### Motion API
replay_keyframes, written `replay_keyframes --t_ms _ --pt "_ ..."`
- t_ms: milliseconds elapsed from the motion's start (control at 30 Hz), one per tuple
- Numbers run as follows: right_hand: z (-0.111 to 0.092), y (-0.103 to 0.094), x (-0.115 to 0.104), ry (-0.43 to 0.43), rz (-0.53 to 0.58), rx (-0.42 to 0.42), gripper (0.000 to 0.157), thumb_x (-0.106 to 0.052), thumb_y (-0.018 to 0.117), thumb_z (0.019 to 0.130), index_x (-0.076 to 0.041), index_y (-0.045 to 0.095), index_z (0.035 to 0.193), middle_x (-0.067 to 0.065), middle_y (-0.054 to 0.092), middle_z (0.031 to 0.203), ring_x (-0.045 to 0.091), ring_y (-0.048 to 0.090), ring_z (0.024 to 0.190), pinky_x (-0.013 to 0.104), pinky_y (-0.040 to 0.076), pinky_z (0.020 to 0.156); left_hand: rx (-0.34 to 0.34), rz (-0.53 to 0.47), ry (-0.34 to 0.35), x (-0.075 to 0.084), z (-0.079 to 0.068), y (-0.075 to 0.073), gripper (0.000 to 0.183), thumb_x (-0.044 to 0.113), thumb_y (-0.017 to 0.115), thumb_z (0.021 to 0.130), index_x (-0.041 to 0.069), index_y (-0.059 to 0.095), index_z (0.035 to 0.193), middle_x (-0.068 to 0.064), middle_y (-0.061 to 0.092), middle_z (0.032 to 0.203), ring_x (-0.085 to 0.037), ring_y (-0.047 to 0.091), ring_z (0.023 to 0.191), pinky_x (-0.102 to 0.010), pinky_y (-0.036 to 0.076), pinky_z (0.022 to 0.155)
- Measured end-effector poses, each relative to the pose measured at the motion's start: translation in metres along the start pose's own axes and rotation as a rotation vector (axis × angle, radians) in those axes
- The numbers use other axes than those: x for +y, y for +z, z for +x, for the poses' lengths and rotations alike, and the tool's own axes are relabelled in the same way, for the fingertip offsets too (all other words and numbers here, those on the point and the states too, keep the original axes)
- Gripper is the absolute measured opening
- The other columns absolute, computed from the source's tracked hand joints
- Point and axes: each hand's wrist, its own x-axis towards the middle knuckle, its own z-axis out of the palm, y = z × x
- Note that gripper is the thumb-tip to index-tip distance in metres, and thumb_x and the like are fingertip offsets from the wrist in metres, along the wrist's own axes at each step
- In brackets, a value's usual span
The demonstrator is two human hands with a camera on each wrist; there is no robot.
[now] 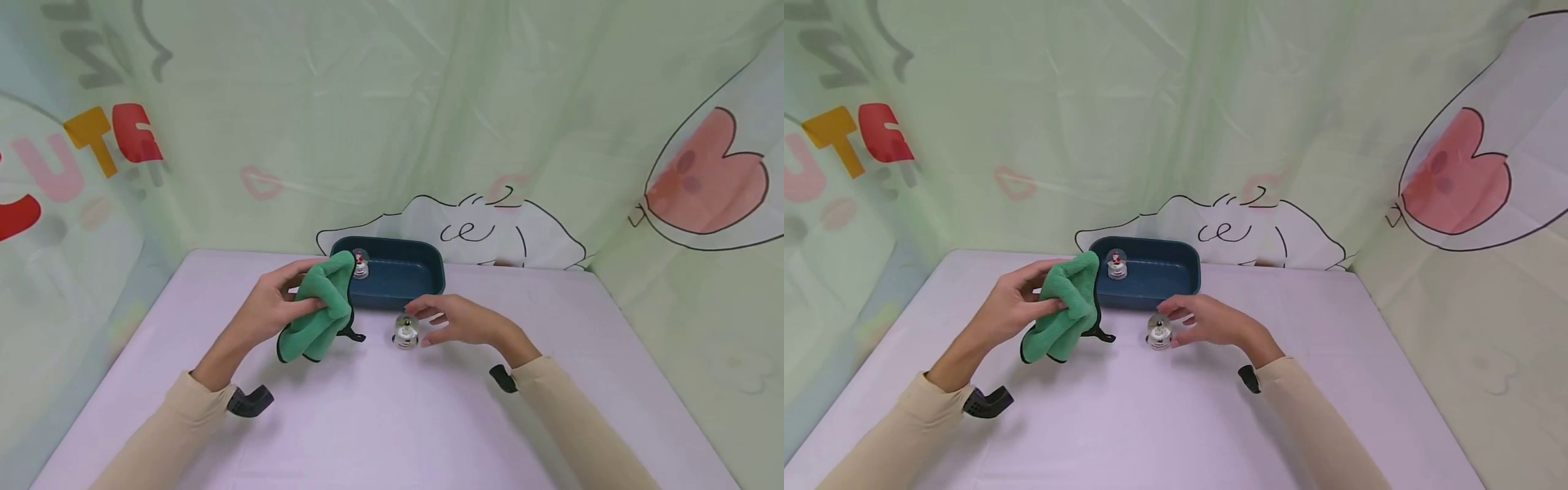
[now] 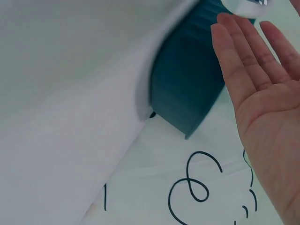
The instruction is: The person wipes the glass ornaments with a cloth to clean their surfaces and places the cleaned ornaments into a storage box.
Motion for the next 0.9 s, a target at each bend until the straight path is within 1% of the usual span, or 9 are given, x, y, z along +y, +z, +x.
replay_keyframes --t_ms 100,233,367,500,800,900 --pt "0.002 0.005 0.006 0.019 0.005 0.006 0.065 -0.017 0.083 0.087 -0.004 0.052 0.143 0.012 0.056 0.145 0.031 0.057 0.13 0.052 0.048 0.108 -0.007 -0.009 0.01 -0.001 0.003 0.004 0.06 0.011 0.081 0.088 0.022 0.059 0.142 -0.006 0.064 0.131 -0.023 0.066 0.112 -0.033 0.06 0.089" --pt "0.005 0.011 0.012 0.035 0.008 0.025 0.065 -0.014 0.083 0.086 -0.007 0.053 0.143 0.009 0.056 0.144 0.03 0.056 0.13 0.051 0.048 0.107 -0.019 -0.019 0.025 -0.001 0.007 0.009 0.059 0.011 0.081 0.088 0.021 0.059 0.142 -0.005 0.064 0.132 -0.022 0.066 0.112 -0.034 0.06 0.089" --pt "0.009 0.016 0.015 0.019 -0.012 0.042 0.062 -0.012 0.082 0.086 -0.008 0.055 0.142 0.008 0.058 0.14 0.029 0.058 0.127 0.049 0.05 0.105 -0.031 -0.039 0.035 0.001 0.01 0.014 0.059 0.01 0.081 0.088 0.021 0.059 0.142 -0.004 0.063 0.135 -0.023 0.066 0.112 -0.034 0.059 0.089" --pt "0.014 0.021 0.02 -0.005 -0.051 0.054 0.06 -0.013 0.083 0.086 -0.009 0.057 0.14 0.005 0.061 0.134 0.025 0.06 0.122 0.043 0.053 0.103 -0.032 -0.044 0.037 0.001 0.012 0.018 0.058 0.01 0.081 0.088 0.021 0.06 0.141 -0.003 0.063 0.135 -0.023 0.066 0.111 -0.033 0.059 0.09" --pt "0.023 0.025 0.023 -0.044 -0.132 0.067 0.054 -0.008 0.083 0.084 -0.004 0.061 0.133 0.006 0.064 0.124 0.02 0.062 0.112 0.031 0.057 0.095 -0.044 -0.055 0.031 0.0 0.015 0.025 0.057 0.011 0.081 0.088 0.023 0.061 0.14 -0.002 0.063 0.134 -0.023 0.066 0.112 -0.036 0.059 0.091" --pt "0.025 0.025 0.022 -0.05 -0.154 0.076 0.051 -0.008 0.084 0.084 -0.005 0.062 0.129 0.004 0.065 0.12 0.019 0.062 0.11 0.029 0.057 0.093 -0.046 -0.047 0.025 0.0 0.015 0.026 0.058 0.012 0.081 0.088 0.022 0.06 0.141 -0.003 0.063 0.134 -0.023 0.066 0.112 -0.035 0.058 0.091"
